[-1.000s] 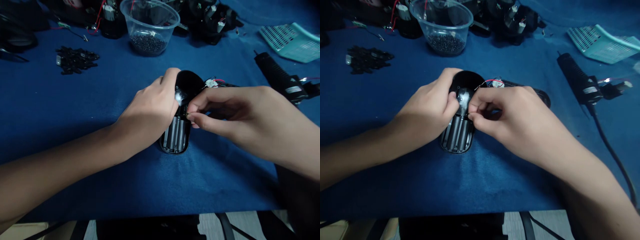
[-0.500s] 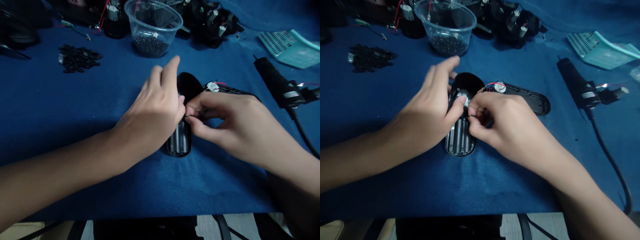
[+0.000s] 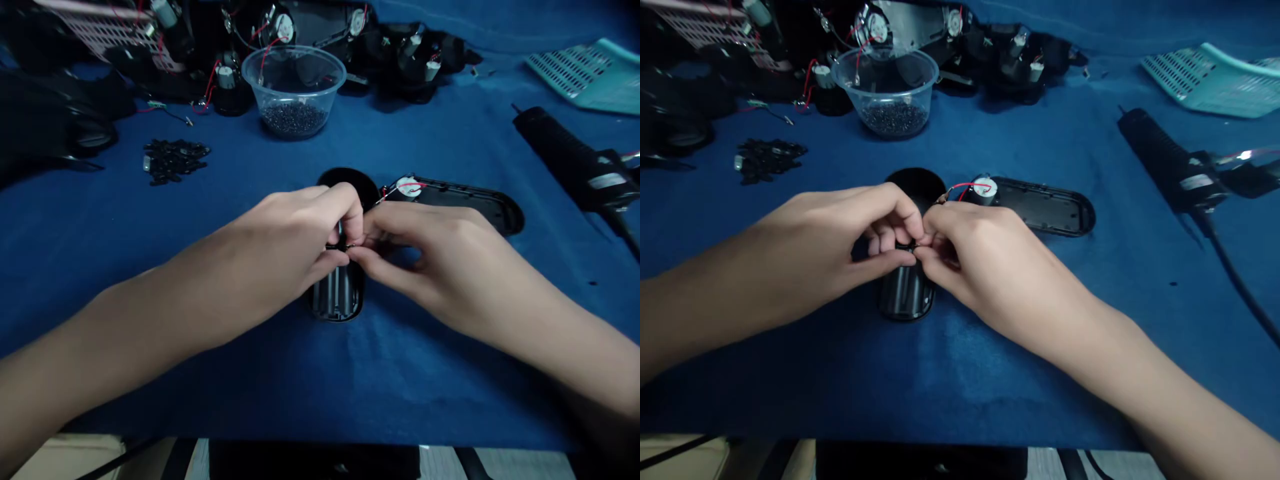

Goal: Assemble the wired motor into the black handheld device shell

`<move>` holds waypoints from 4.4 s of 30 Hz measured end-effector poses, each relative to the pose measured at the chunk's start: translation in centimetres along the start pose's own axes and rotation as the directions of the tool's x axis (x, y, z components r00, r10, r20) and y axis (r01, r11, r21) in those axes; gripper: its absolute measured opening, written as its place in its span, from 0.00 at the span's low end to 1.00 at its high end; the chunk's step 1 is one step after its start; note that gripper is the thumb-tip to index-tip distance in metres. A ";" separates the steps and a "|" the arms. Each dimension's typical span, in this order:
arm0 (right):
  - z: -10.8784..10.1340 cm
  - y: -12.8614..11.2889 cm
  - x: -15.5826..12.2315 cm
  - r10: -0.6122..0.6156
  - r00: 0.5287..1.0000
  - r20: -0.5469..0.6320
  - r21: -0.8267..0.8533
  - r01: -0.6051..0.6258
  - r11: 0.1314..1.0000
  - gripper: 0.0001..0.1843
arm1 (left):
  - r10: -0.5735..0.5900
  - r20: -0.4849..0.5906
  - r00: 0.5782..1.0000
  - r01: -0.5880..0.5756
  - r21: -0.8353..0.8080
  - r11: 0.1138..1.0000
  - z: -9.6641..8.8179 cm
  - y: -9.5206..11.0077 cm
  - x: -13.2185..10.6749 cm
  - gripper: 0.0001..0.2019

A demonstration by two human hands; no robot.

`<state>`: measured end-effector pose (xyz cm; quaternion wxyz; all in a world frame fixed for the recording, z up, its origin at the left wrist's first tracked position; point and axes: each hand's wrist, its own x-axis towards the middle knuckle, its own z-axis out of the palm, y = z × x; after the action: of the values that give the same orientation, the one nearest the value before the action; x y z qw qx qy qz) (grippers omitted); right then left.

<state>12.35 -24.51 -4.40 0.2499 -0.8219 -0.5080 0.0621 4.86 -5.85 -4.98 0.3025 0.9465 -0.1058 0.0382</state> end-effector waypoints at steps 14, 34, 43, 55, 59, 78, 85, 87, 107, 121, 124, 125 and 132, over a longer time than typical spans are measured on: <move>0.0 0.9 0.1 -0.059 0.996 -0.064 -0.089 0.053 0.995 0.08 | -0.065 0.006 0.998 0.065 0.051 0.997 -0.1 0.5 -0.5 0.07; 0.0 0.6 0.0 -0.047 0.990 -0.134 -0.063 0.039 0.997 0.08 | -0.024 0.030 0.999 0.017 0.196 0.980 0.0 0.2 0.2 0.11; 0.6 0.8 0.2 -0.107 0.984 -0.142 -0.124 0.090 0.988 0.07 | 0.018 -0.009 1.000 -0.016 0.228 0.974 0.2 -0.1 -0.1 0.08; 0.4 1.1 0.4 -0.121 0.985 -0.122 -0.120 0.107 0.987 0.08 | 0.029 -0.064 0.998 -0.016 0.201 0.979 0.9 -0.2 -0.3 0.07; 0.0 1.2 0.4 -0.054 0.995 -0.082 -0.056 0.050 0.997 0.09 | 0.014 -0.074 0.997 0.000 0.186 0.983 0.9 -0.1 -0.3 0.07; -0.1 1.3 0.7 -0.001 0.998 -0.066 -0.002 0.001 1.000 0.05 | 0.052 -0.056 0.997 -0.036 0.253 0.967 0.6 0.4 0.1 0.10; 0.0 1.3 0.6 -0.044 0.997 -0.070 -0.044 0.041 0.998 0.05 | 0.027 -0.052 0.998 -0.013 0.247 0.969 0.7 0.2 0.1 0.09; -0.1 1.2 0.6 -0.061 0.996 -0.068 -0.057 0.057 0.997 0.05 | 0.024 -0.050 0.998 -0.011 0.255 0.967 0.7 0.3 0.1 0.10; -0.2 0.3 0.2 -0.036 0.997 -0.068 -0.111 0.028 0.993 0.08 | 0.063 0.015 0.998 -0.065 0.215 0.975 -0.1 -0.8 0.2 0.14; 0.1 0.0 0.1 -0.116 0.993 -0.033 -0.266 0.103 0.958 0.09 | 0.077 0.016 0.997 -0.079 0.237 0.968 0.2 -1.2 0.2 0.13; 0.2 -0.1 -0.1 -0.119 0.992 -0.030 -0.311 0.104 0.945 0.09 | 0.079 0.010 0.997 -0.079 0.244 0.967 0.4 -1.2 0.2 0.13; 0.3 -0.2 -0.1 -0.119 0.993 -0.026 -0.330 0.104 0.938 0.09 | 0.084 0.007 0.996 -0.083 0.242 0.967 0.4 -1.2 0.2 0.13; 0.5 -0.5 -0.3 -0.140 0.990 -0.007 -0.432 0.123 0.893 0.09 | 0.103 0.004 0.995 -0.102 0.198 0.975 0.2 -1.3 0.2 0.13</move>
<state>11.63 -24.43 -4.69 0.0756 -0.8215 -0.5589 -0.0842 5.38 -4.99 -5.86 0.2050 0.9650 -0.1491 0.0671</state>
